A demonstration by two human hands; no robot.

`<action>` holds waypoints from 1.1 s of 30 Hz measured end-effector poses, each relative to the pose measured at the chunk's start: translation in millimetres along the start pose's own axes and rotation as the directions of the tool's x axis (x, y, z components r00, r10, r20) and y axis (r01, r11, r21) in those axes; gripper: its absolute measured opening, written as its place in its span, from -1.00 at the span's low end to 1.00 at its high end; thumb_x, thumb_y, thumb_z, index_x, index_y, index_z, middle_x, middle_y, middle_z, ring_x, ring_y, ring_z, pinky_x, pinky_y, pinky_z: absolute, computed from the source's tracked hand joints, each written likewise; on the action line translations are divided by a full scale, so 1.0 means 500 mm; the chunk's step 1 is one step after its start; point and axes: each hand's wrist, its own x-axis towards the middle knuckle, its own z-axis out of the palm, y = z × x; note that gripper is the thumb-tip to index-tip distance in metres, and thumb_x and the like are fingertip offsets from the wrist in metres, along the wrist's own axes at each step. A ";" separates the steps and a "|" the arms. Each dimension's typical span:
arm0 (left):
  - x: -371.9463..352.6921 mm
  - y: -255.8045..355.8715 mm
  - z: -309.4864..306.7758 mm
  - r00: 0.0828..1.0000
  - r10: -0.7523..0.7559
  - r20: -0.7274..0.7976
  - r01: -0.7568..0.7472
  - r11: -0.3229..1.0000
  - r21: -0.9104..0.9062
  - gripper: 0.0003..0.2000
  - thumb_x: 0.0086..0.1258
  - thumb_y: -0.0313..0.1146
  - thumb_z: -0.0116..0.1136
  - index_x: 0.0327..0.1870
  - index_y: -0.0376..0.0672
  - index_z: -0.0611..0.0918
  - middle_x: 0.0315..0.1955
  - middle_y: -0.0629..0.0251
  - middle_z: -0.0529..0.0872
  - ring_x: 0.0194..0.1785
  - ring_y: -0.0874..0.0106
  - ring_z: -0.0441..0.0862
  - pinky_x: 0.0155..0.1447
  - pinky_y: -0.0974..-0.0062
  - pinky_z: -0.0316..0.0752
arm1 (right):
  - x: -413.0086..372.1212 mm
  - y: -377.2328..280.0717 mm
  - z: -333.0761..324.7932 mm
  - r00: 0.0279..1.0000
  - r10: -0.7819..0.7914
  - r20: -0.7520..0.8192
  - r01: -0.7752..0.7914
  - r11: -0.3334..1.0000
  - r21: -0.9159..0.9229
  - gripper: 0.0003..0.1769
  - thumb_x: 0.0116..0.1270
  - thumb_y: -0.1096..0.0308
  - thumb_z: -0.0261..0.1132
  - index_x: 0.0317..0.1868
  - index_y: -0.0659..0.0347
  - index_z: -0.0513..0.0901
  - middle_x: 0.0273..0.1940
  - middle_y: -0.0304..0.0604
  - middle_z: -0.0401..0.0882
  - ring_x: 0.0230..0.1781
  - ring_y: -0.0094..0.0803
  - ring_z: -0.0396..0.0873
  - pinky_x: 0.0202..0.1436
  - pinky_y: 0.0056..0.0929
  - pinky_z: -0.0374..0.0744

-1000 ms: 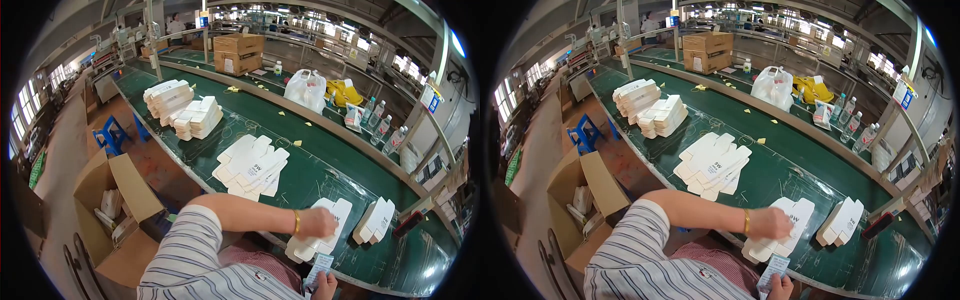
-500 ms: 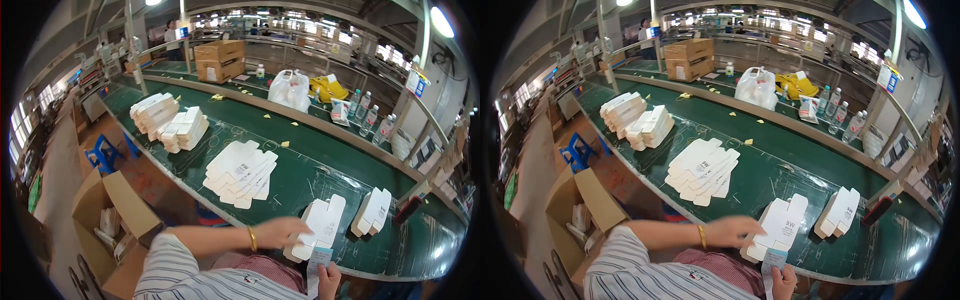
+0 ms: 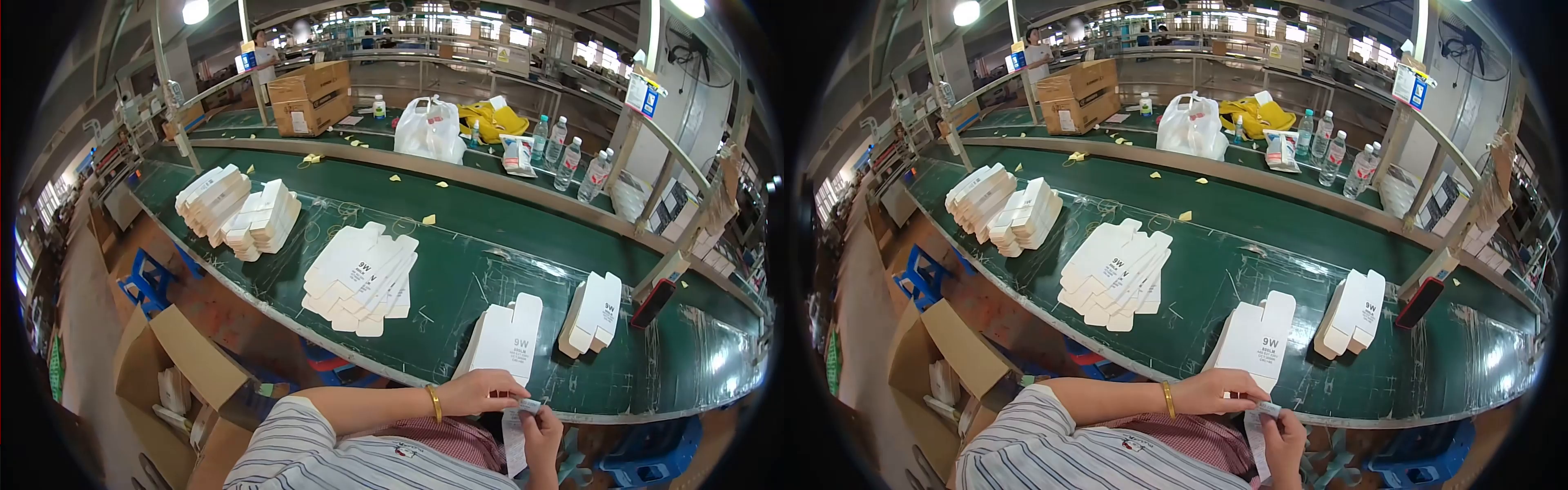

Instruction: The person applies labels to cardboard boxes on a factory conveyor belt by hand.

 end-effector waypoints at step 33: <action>0.075 -0.058 -0.054 0.976 -0.147 -0.163 0.180 0.961 0.210 -0.75 0.30 -0.48 0.27 0.00 -0.16 0.74 -0.32 0.25 0.69 -0.30 0.48 0.62 -0.20 0.57 0.52 | 0.062 -0.001 0.037 0.949 0.306 0.077 -0.311 0.947 0.077 -0.75 0.47 0.29 0.21 -0.16 0.36 0.64 -0.41 -0.35 0.57 -0.42 -0.69 0.39 -0.36 -0.62 0.41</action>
